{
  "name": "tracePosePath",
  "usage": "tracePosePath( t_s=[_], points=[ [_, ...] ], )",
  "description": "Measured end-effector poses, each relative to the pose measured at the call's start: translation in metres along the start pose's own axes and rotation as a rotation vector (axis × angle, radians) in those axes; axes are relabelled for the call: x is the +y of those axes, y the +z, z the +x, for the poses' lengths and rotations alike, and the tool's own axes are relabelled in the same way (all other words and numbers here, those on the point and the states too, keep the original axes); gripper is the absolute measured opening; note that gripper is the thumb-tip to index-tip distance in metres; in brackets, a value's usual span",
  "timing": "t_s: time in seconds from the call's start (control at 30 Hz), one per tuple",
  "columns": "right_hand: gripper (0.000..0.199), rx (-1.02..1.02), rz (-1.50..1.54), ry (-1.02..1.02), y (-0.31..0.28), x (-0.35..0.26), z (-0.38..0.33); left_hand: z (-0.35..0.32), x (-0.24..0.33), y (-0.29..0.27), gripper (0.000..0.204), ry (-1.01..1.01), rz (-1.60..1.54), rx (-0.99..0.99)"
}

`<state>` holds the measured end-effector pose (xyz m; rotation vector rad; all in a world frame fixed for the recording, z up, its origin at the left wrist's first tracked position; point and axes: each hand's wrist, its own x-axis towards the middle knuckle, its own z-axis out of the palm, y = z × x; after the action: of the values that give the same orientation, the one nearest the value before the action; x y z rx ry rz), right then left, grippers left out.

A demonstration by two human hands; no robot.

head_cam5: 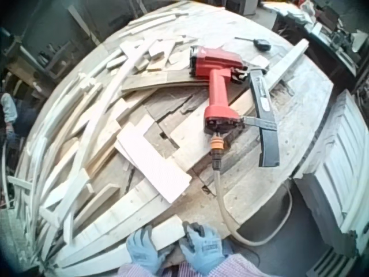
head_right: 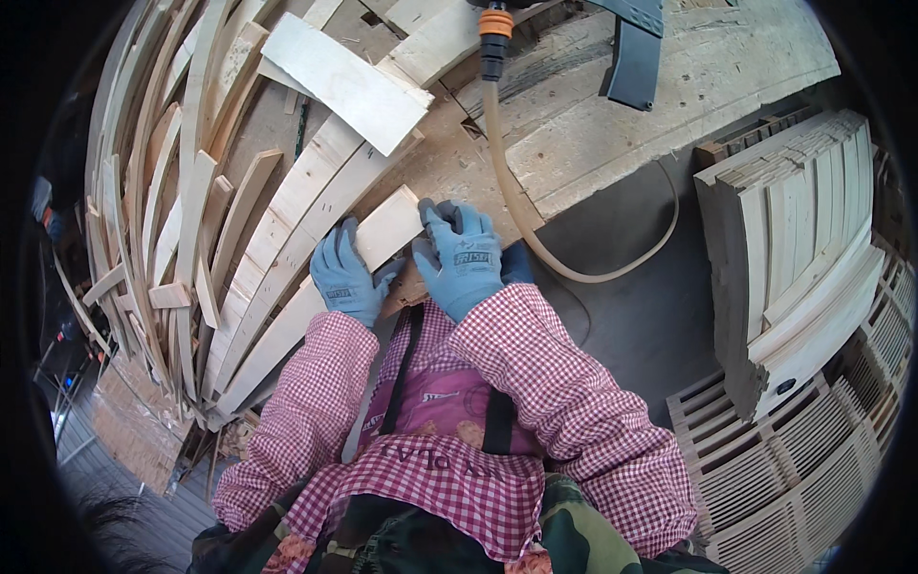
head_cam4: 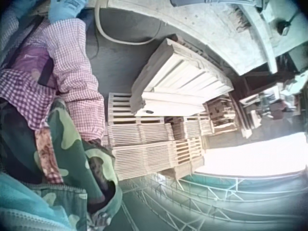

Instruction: The person arranges thin wooden planks on a curved wooden frame and secures them with a pneumatic nail gun. The person repeatedly picks up planks, positions them along the curve, and fastens them in place.

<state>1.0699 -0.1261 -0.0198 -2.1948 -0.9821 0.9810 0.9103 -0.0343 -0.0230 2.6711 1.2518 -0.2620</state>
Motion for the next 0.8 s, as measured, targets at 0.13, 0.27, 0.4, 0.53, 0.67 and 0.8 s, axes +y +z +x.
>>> tracePosePath(
  t_s=[0.13, 0.27, 0.4, 0.53, 0.67, 0.8],
  points=[
    [0.058, -0.024, 0.037, 0.011, -0.004, -0.002, -0.003, 0.000, -0.003, 0.007, 0.096, 0.024, 0.042, 0.043],
    [0.053, 0.012, 0.382, 0.094, -0.024, -0.010, -0.010, 0.001, -0.004, 0.005, 0.096, 0.050, 0.044, 0.074],
    [0.040, 0.126, 0.759, -0.006, -0.069, -0.016, -0.016, 0.000, -0.006, 0.008, 0.098, 0.043, 0.024, 0.087],
    [0.045, -0.020, 0.487, 0.079, -0.057, -0.004, -0.014, 0.000, -0.008, 0.006, 0.095, 0.060, -0.023, 0.082],
    [0.048, -0.017, 0.226, 0.138, -0.022, 0.003, -0.006, -0.001, -0.007, -0.003, 0.092, 0.059, -0.061, 0.046],
    [0.056, -0.047, 0.316, 0.192, -0.023, 0.008, -0.001, 0.000, -0.008, -0.008, 0.088, 0.077, -0.106, 0.023]
  ],
)
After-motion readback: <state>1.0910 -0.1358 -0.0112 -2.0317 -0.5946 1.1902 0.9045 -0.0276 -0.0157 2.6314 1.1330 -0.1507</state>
